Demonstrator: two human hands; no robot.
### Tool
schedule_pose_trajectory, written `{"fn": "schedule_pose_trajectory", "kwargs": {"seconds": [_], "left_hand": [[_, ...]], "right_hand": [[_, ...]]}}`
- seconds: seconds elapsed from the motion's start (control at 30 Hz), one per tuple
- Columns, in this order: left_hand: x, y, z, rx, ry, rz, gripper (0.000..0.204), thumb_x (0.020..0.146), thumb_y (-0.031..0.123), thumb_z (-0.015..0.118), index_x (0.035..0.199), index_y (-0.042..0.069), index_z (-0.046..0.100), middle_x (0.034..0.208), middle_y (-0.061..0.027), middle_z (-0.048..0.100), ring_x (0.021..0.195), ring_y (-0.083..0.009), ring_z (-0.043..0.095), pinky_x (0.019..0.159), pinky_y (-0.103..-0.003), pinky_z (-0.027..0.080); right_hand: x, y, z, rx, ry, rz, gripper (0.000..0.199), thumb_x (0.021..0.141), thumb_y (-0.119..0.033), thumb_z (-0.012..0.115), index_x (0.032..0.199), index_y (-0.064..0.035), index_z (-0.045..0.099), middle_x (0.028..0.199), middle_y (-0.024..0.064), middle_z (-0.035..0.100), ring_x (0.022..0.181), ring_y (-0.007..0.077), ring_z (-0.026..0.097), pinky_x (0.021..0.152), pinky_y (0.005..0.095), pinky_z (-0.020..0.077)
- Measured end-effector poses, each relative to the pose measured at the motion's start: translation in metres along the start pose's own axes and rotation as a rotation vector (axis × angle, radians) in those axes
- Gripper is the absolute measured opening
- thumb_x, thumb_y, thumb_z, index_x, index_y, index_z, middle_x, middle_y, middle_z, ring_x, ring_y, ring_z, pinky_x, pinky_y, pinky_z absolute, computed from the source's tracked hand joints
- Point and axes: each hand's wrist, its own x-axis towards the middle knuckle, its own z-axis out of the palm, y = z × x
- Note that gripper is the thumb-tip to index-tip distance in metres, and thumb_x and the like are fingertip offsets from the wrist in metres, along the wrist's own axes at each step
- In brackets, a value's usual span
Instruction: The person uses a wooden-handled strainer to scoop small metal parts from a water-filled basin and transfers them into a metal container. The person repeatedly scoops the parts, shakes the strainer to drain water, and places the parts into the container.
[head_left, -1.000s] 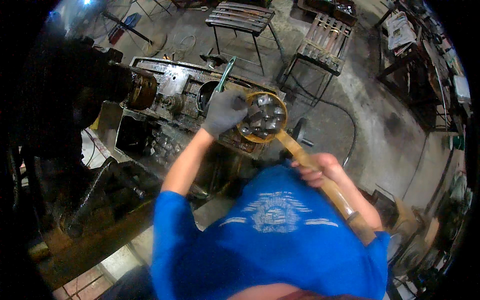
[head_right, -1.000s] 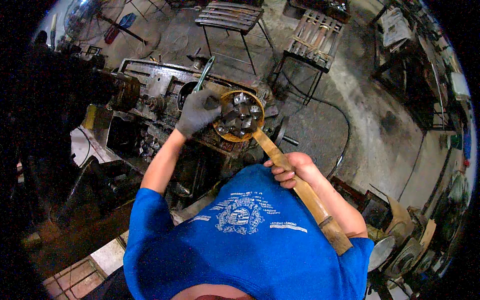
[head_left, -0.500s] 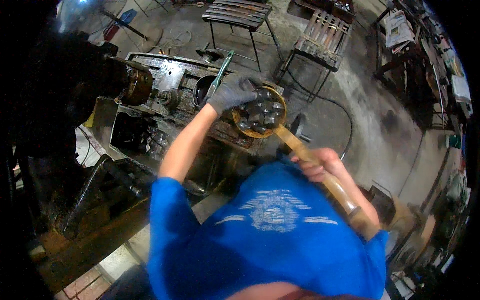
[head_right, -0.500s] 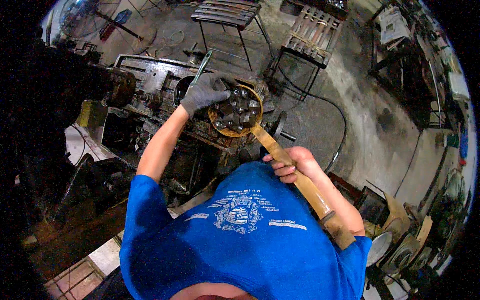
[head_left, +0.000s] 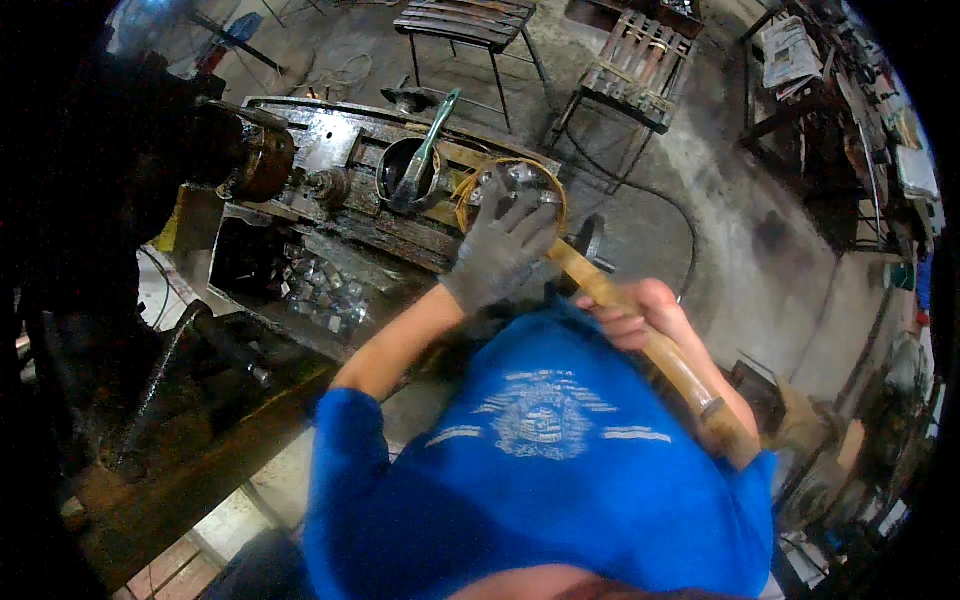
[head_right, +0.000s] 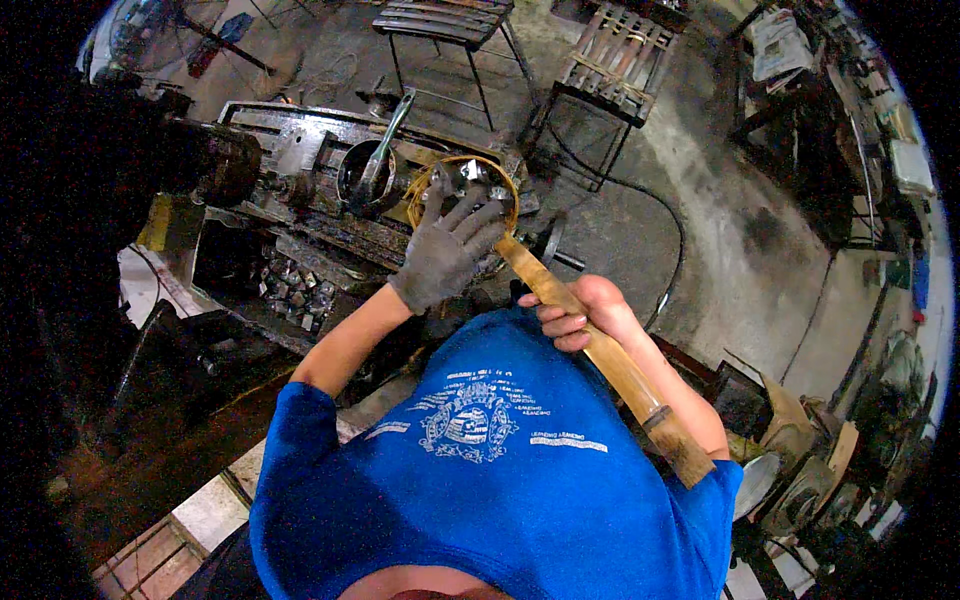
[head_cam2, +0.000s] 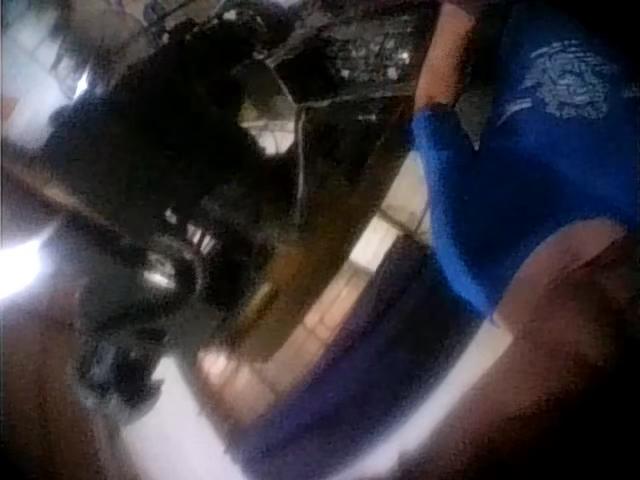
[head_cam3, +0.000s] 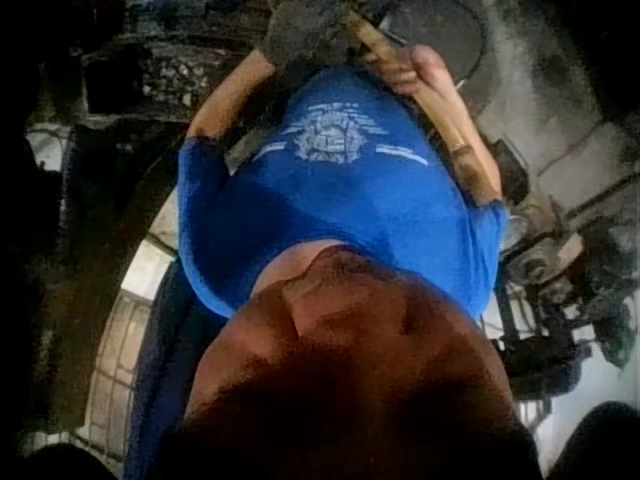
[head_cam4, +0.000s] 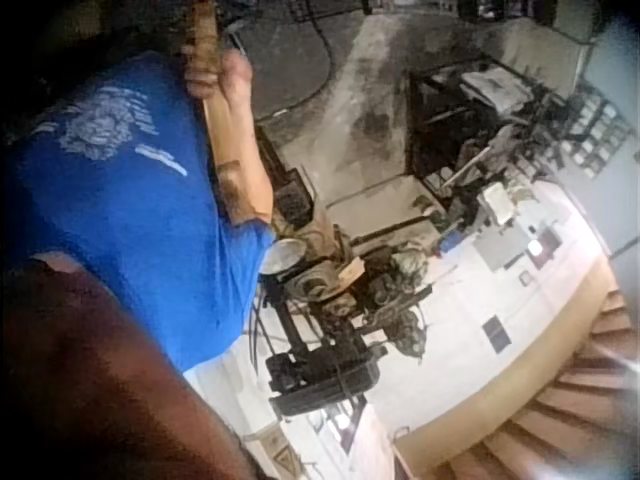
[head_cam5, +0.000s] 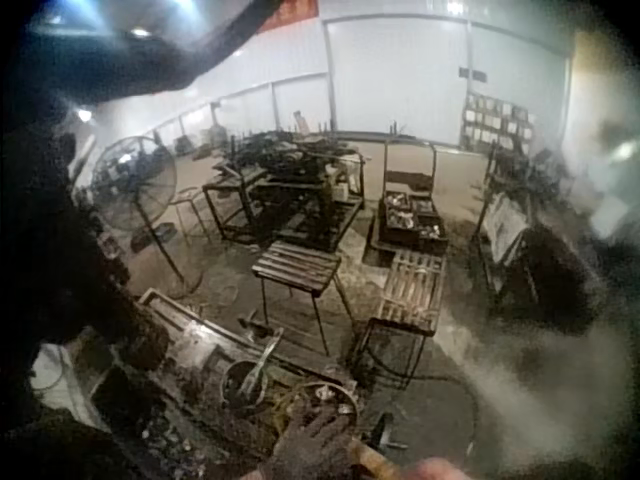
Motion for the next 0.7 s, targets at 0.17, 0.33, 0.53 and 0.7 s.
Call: {"fn": "schedule_pose_trajectory", "kwargs": {"seconds": [0.17,0.33,0.53,0.7], "left_hand": [[-0.005,0.003,0.014,-0.052,-0.016,-0.092,0.055,0.065,0.038,0.062,0.112,0.011,0.050,0.123,-0.0069,0.044,0.121,-0.0302,0.031,0.101,-0.056,0.011],[-0.004,-0.001,0.017,0.038,0.012,-0.053,0.053,0.067,0.036,0.061,0.112,0.011,0.051,0.123,-0.0080,0.045,0.119,-0.0315,0.034,0.100,-0.055,0.013],[-0.003,0.008,0.021,0.092,0.007,-0.095,0.047,0.070,0.033,0.060,0.110,0.010,0.052,0.121,-0.0092,0.046,0.117,-0.0320,0.036,0.099,-0.055,0.016],[-0.007,0.010,0.000,-0.059,0.138,-0.083,0.037,0.072,0.027,0.058,0.103,0.007,0.055,0.109,-0.0116,0.052,0.110,-0.0306,0.044,0.097,-0.053,0.023]], "right_hand": [[0.000,0.001,0.017,0.196,-0.048,0.024,0.050,0.075,-0.024,0.048,0.112,0.0064,0.035,0.070,0.0019,0.037,0.050,0.0082,0.036,0.039,0.0208,0.0307],[-0.004,0.000,0.017,0.173,0.001,0.021,0.053,0.074,-0.024,0.051,0.113,0.0075,0.034,0.071,0.0021,0.037,0.050,0.0075,0.035,0.039,0.0202,0.0306],[-0.010,-0.005,0.015,0.124,0.055,0.018,0.047,0.080,-0.023,0.039,0.116,0.0074,0.034,0.076,0.0038,0.039,0.049,0.0065,0.036,0.037,0.0198,0.0302],[-0.018,0.008,0.053,-0.620,0.475,-0.107,0.045,0.079,-0.019,0.038,0.117,0.0047,0.036,0.091,0.0149,0.056,0.050,0.0091,0.045,0.038,0.0236,0.0390]]}}
